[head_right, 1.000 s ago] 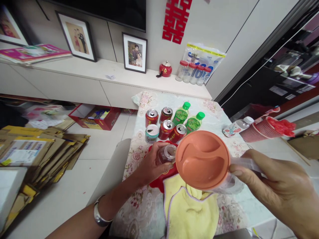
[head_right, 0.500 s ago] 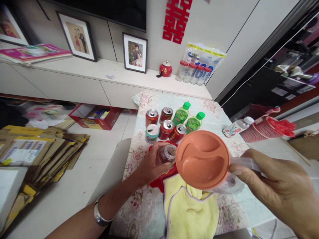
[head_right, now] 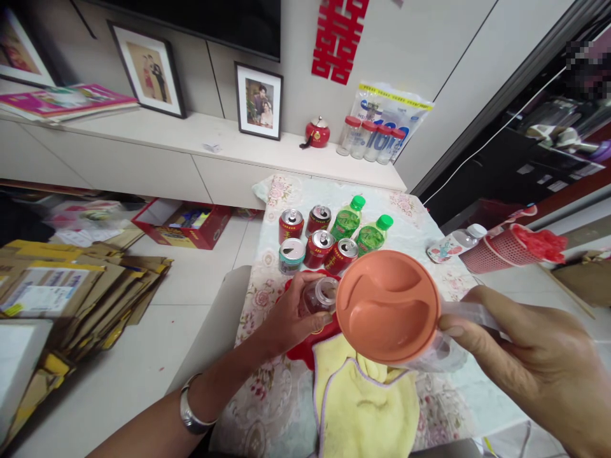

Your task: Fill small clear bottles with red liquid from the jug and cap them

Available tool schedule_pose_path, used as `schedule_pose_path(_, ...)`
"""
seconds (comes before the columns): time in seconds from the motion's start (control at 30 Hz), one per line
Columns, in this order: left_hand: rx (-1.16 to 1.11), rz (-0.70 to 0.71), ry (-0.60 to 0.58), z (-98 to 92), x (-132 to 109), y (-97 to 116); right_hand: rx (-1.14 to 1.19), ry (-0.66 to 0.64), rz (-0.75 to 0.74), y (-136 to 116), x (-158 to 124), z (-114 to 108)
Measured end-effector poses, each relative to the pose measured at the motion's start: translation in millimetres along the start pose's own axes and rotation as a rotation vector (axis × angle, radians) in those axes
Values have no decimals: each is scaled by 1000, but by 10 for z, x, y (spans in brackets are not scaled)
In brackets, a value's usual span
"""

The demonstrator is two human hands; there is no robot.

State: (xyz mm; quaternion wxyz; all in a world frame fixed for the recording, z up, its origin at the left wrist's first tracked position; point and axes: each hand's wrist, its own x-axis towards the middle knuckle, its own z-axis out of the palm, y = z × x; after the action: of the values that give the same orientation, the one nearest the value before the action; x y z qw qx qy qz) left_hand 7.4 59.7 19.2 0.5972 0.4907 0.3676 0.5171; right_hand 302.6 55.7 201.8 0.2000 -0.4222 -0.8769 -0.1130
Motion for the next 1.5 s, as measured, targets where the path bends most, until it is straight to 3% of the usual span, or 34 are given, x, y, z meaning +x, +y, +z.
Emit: schedule_pose_path(1.5, -18, -4, 3, 11, 2, 9, 4, 13, 4, 26, -32, 5)
